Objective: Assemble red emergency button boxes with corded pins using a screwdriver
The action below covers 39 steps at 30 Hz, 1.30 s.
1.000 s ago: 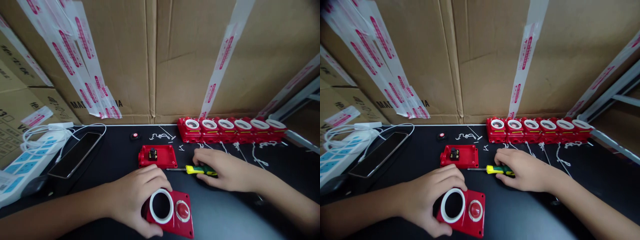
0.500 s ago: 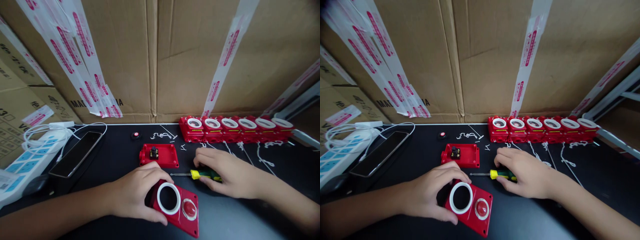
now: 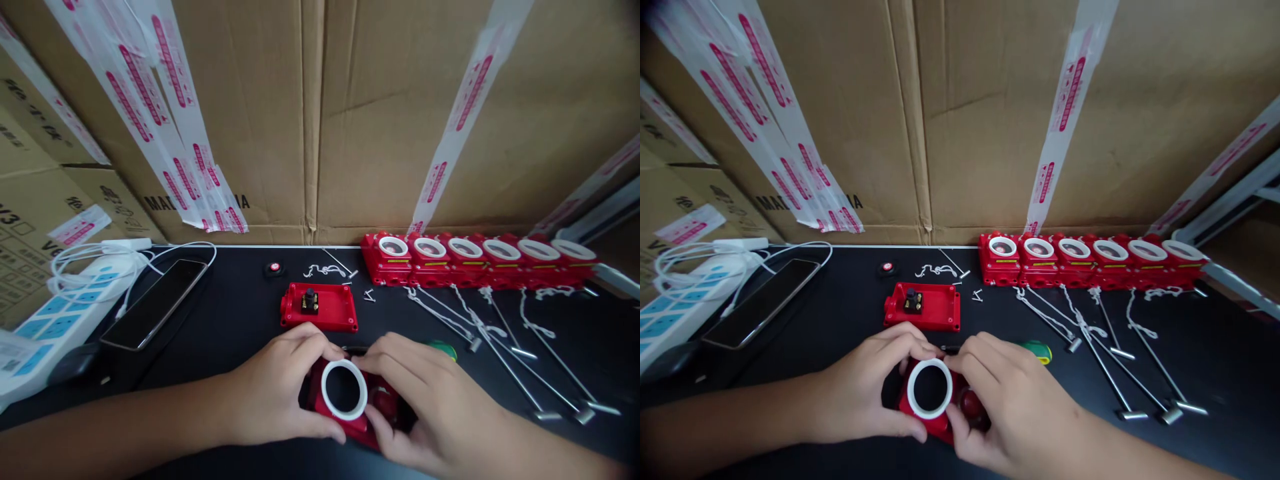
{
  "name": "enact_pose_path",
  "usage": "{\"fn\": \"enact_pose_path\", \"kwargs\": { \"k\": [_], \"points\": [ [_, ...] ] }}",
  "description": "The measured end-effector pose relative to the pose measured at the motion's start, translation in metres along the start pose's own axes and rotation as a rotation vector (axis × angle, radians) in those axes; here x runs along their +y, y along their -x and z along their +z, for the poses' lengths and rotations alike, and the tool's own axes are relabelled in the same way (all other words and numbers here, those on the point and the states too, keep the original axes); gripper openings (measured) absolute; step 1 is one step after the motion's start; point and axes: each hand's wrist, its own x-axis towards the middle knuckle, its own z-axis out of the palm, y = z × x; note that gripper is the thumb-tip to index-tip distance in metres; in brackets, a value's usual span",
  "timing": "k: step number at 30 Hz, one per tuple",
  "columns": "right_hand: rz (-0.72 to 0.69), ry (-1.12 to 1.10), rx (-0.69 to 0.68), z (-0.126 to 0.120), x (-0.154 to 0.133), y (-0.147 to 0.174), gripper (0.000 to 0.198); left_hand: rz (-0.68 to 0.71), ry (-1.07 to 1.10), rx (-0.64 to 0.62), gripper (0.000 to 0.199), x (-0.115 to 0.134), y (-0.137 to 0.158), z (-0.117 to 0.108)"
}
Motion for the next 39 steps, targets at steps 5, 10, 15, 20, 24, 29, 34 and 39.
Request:
{"fn": "enact_pose_path", "kwargs": {
  "k": [5, 10, 15, 20, 24, 29, 34, 39],
  "points": [
    [-0.029, 0.065, 0.018, 0.004, 0.000, 0.001, 0.014, 0.006, 0.009, -0.003, 0.061, 0.001, -0.001, -0.001],
    [-0.013, 0.010, 0.010, 0.003, 0.003, -0.001, 0.011, 0.009, 0.019, -0.013, 0.065, 0.000, 0.000, 0.001],
    [0.024, -0.114, -0.084, -0.003, 0.002, -0.001, 0.009, 0.029, 0.011, -0.024, 0.066, 0.001, 0.002, 0.006],
    [0.195, -0.197, -0.077, 0.007, -0.007, 0.002, 0.043, -0.009, 0.026, -0.012, 0.067, 0.001, 0.001, 0.006],
    [0.284, -0.221, -0.046, 0.016, -0.009, 0.003, 0.052, -0.047, 0.037, -0.016, 0.064, 0.001, -0.001, 0.007],
    [0.287, -0.192, 0.005, 0.021, -0.011, 0.001, 0.050, -0.084, 0.030, 0.004, 0.069, 0.003, -0.001, 0.007],
    [0.256, -0.201, 0.049, 0.027, -0.010, 0.004, 0.047, -0.104, 0.099, 0.009, 0.072, -0.001, -0.001, 0.008],
    [0.230, -0.303, 0.038, 0.024, -0.005, 0.001, 0.049, -0.127, 0.163, -0.006, 0.076, -0.004, -0.002, 0.008]
  ]
}}
